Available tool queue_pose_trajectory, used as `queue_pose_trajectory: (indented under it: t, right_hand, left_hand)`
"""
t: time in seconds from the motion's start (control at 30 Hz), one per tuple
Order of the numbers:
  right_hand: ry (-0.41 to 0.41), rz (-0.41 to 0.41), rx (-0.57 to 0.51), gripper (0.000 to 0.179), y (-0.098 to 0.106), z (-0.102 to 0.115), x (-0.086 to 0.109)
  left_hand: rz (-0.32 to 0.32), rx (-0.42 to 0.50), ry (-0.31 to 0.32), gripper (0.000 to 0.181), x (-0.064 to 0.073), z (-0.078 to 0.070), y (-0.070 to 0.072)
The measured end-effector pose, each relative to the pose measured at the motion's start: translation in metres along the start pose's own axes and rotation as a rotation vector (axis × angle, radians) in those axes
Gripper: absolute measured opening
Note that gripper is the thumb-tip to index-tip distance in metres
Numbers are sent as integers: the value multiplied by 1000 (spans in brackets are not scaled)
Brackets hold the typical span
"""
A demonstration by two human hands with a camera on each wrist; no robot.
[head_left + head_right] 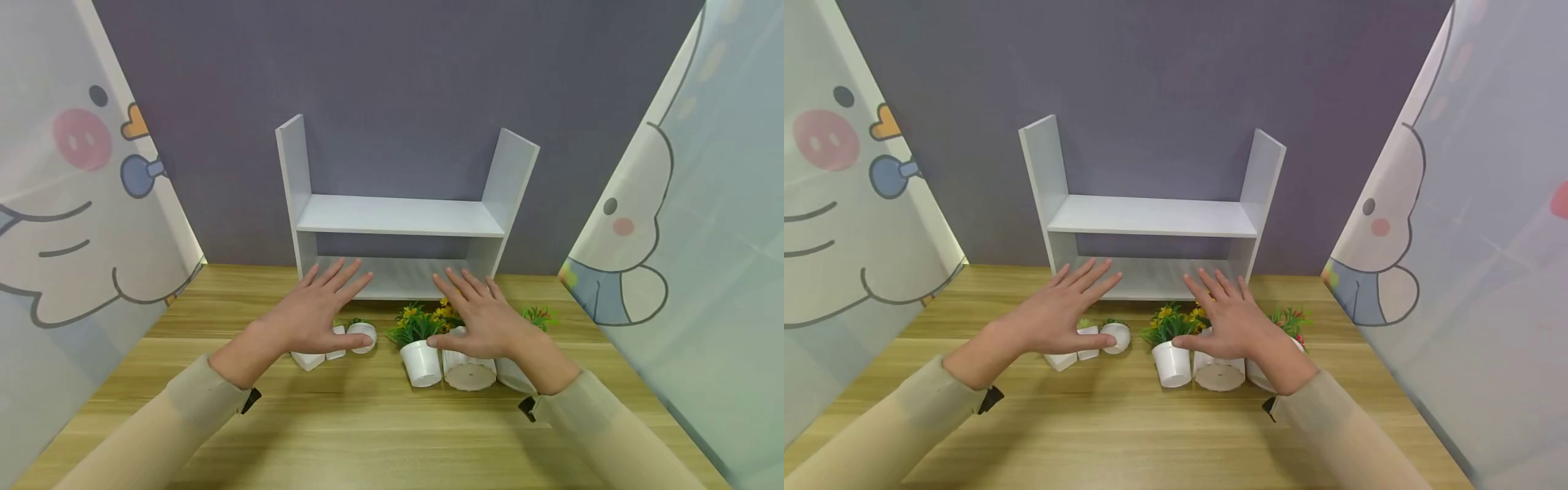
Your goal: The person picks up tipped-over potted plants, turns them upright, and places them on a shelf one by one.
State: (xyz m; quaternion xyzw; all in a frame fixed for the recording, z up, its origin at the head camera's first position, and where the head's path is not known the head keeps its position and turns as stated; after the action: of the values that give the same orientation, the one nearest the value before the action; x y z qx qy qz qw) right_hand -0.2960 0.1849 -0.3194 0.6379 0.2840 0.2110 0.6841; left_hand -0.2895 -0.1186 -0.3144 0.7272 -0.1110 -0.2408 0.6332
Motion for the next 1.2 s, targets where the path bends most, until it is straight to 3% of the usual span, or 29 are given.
queue_pose_trajectory:
  t: [0.17, 0.37, 0.53, 0.7, 0.93, 1.03, 1.2]
  right_hand:
    - [37, -57, 12, 104, 3, 0, 1]
    - [71, -184, -1, 86, 10, -1, 6]
    - [72, -254, -9, 73, 14, -6, 16]
    - [69, -294, 7, 64, 15, -14, 26]
    - [45, -302, 26, 60, 19, -26, 34]
    - [66, -335, 35, 57, 22, -28, 36]
    - [83, -373, 61, 55, 25, -28, 35]
  left_hand:
    - [-51, 7, -45, 102, 1, -1, 2]
    - [-225, 92, -147, 77, 0, -2, 12]
    - [-365, 201, -142, 63, -2, 10, 29]
    - [-575, 314, -104, 56, -6, 38, 62]
    - [-880, 434, -16, 53, -24, 87, 126]
    - [-900, 515, 53, 57, -40, 105, 145]
    - [-796, 678, 161, 62, -75, 126, 164]
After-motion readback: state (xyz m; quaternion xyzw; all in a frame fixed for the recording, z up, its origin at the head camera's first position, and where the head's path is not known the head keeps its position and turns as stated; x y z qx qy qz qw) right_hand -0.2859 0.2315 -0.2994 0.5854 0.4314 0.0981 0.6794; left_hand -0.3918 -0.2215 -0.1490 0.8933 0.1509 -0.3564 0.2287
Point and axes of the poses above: each hand's wrist, its own x-axis away from the middle knuckle, its own y-axis out of the back of the hand, z = x × y, the point moved 5 cm from there along -x, towards the middle knuckle, and after that the axes turned 9 degrees about y, right-handed, at the moved point
